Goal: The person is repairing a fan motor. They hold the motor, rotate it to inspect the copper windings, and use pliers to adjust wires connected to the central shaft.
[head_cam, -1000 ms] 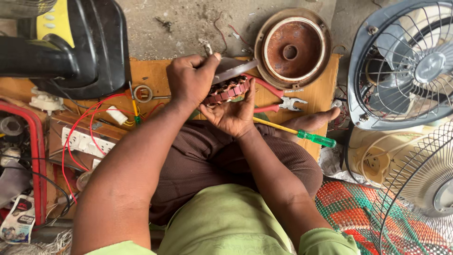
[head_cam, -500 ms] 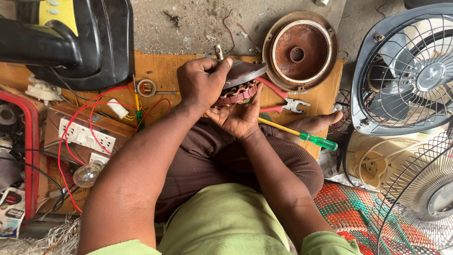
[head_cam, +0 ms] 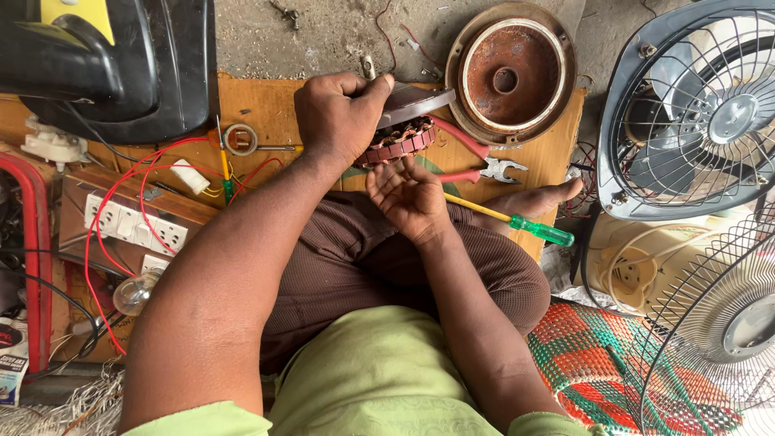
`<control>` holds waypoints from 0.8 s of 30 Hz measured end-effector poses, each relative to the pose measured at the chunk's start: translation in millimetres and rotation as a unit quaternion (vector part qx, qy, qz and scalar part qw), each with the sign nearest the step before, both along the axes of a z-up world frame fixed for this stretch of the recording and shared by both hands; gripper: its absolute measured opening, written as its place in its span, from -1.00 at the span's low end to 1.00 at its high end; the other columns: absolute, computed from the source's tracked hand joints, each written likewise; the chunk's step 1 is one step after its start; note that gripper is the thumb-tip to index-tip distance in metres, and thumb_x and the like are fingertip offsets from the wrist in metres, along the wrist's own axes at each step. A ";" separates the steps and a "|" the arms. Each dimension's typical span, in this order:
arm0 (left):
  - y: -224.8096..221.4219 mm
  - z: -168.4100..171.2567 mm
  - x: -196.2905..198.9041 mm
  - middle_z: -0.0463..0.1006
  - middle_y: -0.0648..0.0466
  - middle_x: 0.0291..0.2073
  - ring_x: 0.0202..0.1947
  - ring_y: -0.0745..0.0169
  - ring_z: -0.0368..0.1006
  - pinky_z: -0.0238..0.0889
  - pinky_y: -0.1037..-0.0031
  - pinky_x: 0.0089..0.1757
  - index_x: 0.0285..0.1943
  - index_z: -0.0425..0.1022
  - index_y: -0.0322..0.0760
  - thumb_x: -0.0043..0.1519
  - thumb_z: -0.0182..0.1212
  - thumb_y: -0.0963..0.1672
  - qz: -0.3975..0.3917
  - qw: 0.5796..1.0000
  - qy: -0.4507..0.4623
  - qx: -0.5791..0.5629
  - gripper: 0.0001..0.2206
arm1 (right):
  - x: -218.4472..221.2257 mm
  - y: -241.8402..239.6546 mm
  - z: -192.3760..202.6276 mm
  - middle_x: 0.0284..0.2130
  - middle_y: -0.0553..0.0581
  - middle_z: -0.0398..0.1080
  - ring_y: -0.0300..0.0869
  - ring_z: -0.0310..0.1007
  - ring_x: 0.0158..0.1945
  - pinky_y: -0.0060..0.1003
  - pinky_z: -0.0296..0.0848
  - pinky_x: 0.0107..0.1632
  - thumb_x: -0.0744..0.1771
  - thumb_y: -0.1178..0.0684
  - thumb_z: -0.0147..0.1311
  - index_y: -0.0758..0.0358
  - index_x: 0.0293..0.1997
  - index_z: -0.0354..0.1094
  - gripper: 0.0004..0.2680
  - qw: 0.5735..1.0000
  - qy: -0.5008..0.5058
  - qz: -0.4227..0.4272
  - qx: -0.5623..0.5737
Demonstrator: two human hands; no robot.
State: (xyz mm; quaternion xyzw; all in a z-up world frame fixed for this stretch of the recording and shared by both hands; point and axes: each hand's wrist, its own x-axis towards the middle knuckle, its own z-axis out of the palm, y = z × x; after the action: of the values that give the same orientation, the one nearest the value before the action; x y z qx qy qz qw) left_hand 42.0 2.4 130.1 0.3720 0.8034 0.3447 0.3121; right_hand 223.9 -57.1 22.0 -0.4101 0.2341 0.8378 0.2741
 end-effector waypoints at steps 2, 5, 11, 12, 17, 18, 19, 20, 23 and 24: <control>0.2 -0.7 -0.3 0.54 0.12 -0.74 -0.70 0.40 0.44 0.28 0.43 -0.53 -0.57 0.64 -0.27 0.17 0.42 -0.01 -0.002 1.000 0.011 -0.006 -0.68 | 5.0 0.1 3.9 -0.35 0.08 0.44 -0.07 0.51 -0.11 0.05 0.43 0.27 0.42 0.05 0.02 0.20 -0.22 0.35 -0.89 0.999 -0.010 -0.020 0.034; 0.2 -2.7 -1.0 0.54 0.11 -0.74 -0.69 0.38 0.44 0.28 0.43 -0.51 -0.57 0.64 -0.28 0.17 0.43 -0.01 -0.005 1.000 0.017 -0.003 -0.67 | 17.2 3.2 9.7 -0.59 0.01 0.29 -0.06 0.47 -0.25 0.13 0.41 0.17 0.38 -0.06 0.06 0.13 -0.31 0.36 -0.85 0.995 -0.026 -0.082 0.057; 4.8 -3.0 -4.5 0.55 0.12 -0.73 -0.70 0.38 0.45 0.29 0.43 -0.51 -0.54 0.66 -0.23 0.15 0.43 0.00 -0.009 0.999 0.031 0.018 -0.71 | 12.3 14.0 22.8 -0.49 0.03 0.40 -0.09 0.36 -0.26 0.07 0.36 0.14 0.38 -0.26 0.06 0.17 -0.21 0.41 -0.71 0.990 -0.118 -0.081 0.008; 1.7 -3.1 -2.9 0.55 0.11 -0.73 -0.70 0.36 0.45 0.29 0.42 -0.50 -0.56 0.65 -0.25 0.14 0.43 0.00 -0.004 1.000 0.025 0.011 -0.70 | 11.2 12.0 26.5 -0.40 0.06 0.46 -0.08 0.38 -0.20 0.07 0.34 0.18 0.38 -0.25 0.02 0.16 -0.20 0.39 -0.72 0.990 -0.127 -0.057 -0.002; -0.1 -2.9 0.8 0.53 0.09 -0.74 -0.69 0.34 0.44 0.27 0.41 -0.51 -0.54 0.64 -0.27 0.14 0.44 -0.01 -0.003 1.000 0.020 0.008 -0.70 | 11.9 10.6 31.6 -0.32 0.14 0.49 0.00 0.45 -0.11 0.09 0.32 0.19 0.35 -0.31 -0.03 0.13 -0.23 0.36 -0.70 0.996 -0.088 -0.002 0.018; -0.7 -2.8 0.7 0.53 0.10 -0.73 -0.70 0.36 0.44 0.28 0.42 -0.51 -0.53 0.65 -0.26 0.14 0.44 0.00 0.000 1.000 0.019 0.020 -0.71 | 13.5 9.1 28.7 -0.32 0.14 0.50 -0.02 0.44 -0.11 0.09 0.32 0.18 0.34 -0.31 -0.02 0.15 -0.22 0.37 -0.69 0.996 -0.077 -0.009 0.034; -1.4 -2.5 0.3 0.54 0.11 -0.72 -0.70 0.37 0.45 0.29 0.43 -0.51 -0.51 0.66 -0.25 0.13 0.43 0.00 0.004 0.999 0.018 0.032 -0.72 | 15.0 7.3 24.8 -0.31 0.15 0.50 -0.03 0.43 -0.10 0.10 0.31 0.17 0.34 -0.31 -0.02 0.16 -0.21 0.37 -0.68 0.996 -0.066 -0.017 0.050; -1.2 -2.3 -0.3 0.54 0.10 -0.73 -0.70 0.36 0.45 0.29 0.43 -0.51 -0.52 0.66 -0.26 0.13 0.44 0.00 0.004 1.000 0.015 0.019 -0.71 | 17.8 8.4 19.8 -0.40 0.11 0.41 -0.04 0.41 -0.11 0.14 0.34 0.19 0.36 -0.30 0.02 0.17 -0.21 0.39 -0.68 0.995 -0.060 -0.066 0.041; -1.7 -1.8 0.1 0.56 0.10 -0.72 -0.69 0.35 0.45 0.28 0.43 -0.51 -0.53 0.66 -0.25 0.13 0.43 0.00 0.002 1.000 0.010 -0.002 -0.71 | 24.2 5.7 6.5 -0.52 0.05 0.26 -0.05 0.37 -0.14 0.18 0.40 0.21 0.40 -0.30 0.11 0.20 -0.18 0.41 -0.68 0.988 -0.064 -0.140 0.013; -0.2 -1.6 0.6 0.57 0.11 -0.71 -0.68 0.36 0.47 0.29 0.44 -0.50 -0.51 0.68 -0.23 0.13 0.43 0.00 0.000 1.000 0.012 0.006 -0.72 | 23.9 5.4 3.7 -0.46 0.06 0.32 -0.06 0.35 -0.14 0.16 0.40 0.19 0.38 -0.31 0.10 0.21 -0.17 0.42 -0.67 0.990 -0.080 -0.116 0.007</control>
State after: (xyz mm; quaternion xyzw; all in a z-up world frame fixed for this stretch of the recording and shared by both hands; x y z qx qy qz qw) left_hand 42.6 2.2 128.5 0.3785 0.8048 0.3450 0.3000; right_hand 247.9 -51.7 25.7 -0.4438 0.2513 0.7663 0.3906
